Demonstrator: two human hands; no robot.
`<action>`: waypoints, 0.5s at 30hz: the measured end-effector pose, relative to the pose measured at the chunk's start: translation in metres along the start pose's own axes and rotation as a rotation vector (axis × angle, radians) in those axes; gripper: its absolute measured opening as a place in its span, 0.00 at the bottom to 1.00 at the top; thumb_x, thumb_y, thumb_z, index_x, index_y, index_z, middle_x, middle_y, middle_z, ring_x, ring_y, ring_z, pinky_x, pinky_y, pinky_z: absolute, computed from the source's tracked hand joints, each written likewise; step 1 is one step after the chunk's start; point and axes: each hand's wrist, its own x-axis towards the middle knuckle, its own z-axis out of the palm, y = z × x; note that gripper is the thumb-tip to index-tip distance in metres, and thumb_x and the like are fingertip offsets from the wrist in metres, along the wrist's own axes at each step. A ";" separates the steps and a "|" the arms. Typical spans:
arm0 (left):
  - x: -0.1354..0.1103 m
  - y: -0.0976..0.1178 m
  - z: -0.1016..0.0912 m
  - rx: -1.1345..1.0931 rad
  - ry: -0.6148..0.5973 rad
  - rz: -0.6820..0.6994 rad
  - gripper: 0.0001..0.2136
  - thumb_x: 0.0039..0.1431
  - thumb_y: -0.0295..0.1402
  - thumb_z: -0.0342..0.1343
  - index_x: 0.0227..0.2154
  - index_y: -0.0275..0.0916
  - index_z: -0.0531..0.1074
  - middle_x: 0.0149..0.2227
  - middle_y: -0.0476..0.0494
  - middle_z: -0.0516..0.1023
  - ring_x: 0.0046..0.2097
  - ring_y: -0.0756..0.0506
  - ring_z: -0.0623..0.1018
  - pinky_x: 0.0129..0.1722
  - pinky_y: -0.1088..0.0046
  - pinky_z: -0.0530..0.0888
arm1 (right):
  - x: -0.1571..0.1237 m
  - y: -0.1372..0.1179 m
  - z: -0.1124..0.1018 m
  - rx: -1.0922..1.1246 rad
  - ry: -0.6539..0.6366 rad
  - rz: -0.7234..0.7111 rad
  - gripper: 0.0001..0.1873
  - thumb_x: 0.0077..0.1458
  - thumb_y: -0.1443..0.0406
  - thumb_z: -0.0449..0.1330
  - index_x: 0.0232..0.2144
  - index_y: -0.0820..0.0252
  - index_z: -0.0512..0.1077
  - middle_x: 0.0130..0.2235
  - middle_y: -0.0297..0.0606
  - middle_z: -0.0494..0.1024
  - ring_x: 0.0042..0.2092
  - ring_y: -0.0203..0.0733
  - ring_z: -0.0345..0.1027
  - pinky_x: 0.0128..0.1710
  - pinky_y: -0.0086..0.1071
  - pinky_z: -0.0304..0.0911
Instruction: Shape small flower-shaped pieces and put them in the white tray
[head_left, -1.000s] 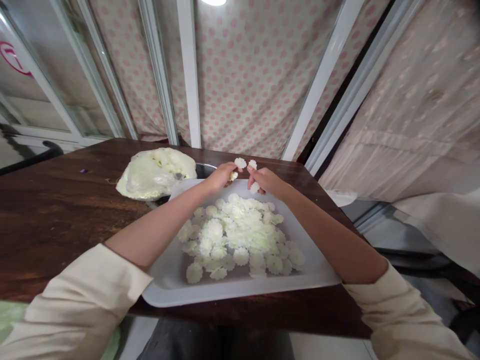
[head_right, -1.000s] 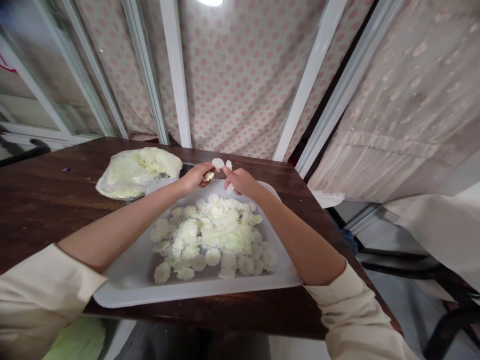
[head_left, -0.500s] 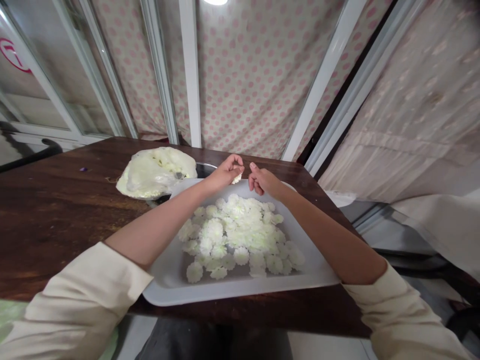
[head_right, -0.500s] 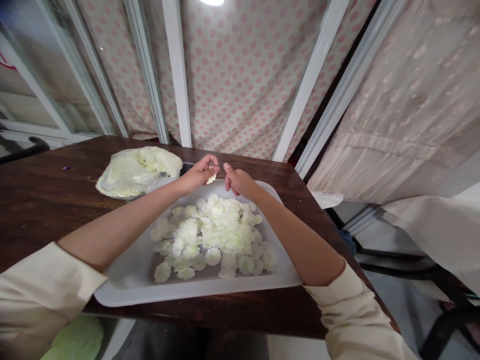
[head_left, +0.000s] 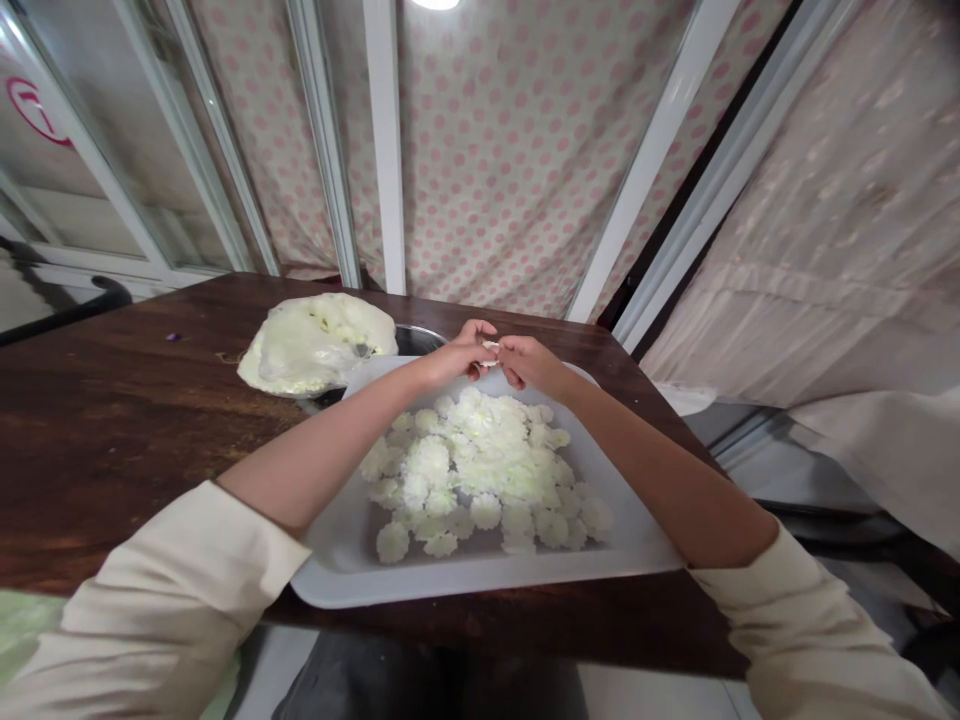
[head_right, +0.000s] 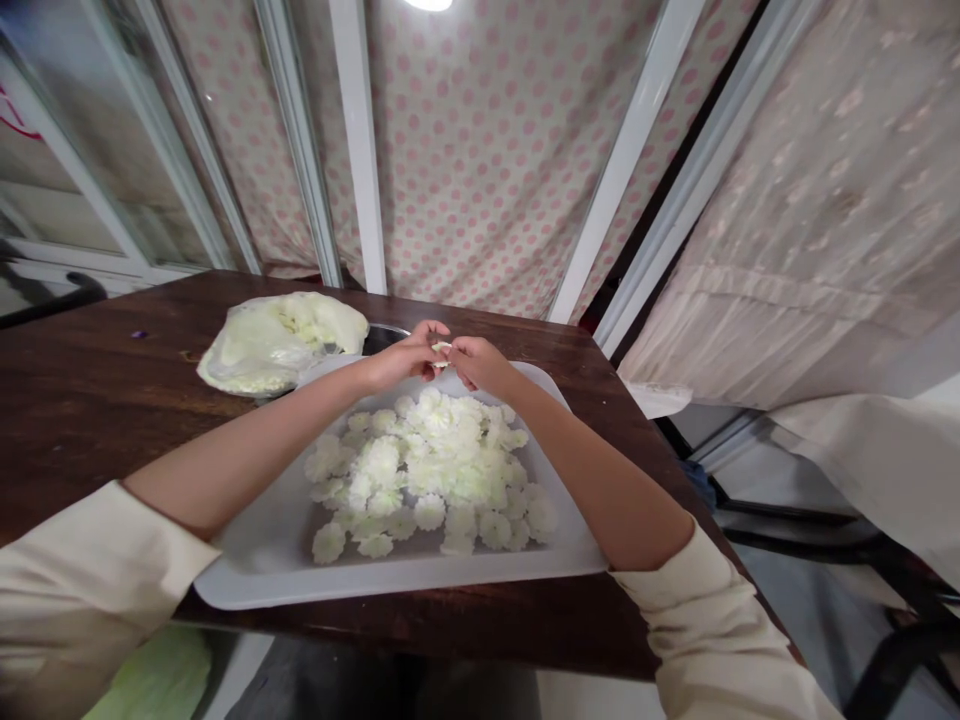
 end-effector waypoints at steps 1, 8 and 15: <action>0.000 0.000 -0.001 0.039 0.005 0.019 0.16 0.50 0.25 0.53 0.40 0.41 0.56 0.28 0.55 0.66 0.22 0.56 0.67 0.23 0.79 0.63 | 0.001 0.001 0.000 0.036 0.009 0.000 0.18 0.57 0.54 0.52 0.22 0.60 0.59 0.14 0.26 0.60 0.15 0.28 0.52 0.16 0.25 0.48; 0.005 -0.003 -0.006 0.085 -0.017 0.137 0.08 0.53 0.30 0.56 0.33 0.33 0.65 0.25 0.50 0.69 0.25 0.55 0.70 0.27 0.77 0.68 | 0.005 0.005 0.000 0.222 0.027 0.018 0.19 0.56 0.50 0.51 0.25 0.58 0.59 0.14 0.24 0.57 0.15 0.29 0.49 0.16 0.26 0.49; 0.005 -0.003 -0.005 -0.021 0.060 0.146 0.09 0.54 0.32 0.55 0.26 0.35 0.60 0.22 0.52 0.68 0.22 0.56 0.67 0.25 0.78 0.66 | 0.000 0.002 0.005 0.168 -0.011 -0.068 0.19 0.59 0.51 0.46 0.27 0.59 0.59 0.16 0.26 0.59 0.17 0.29 0.53 0.18 0.25 0.52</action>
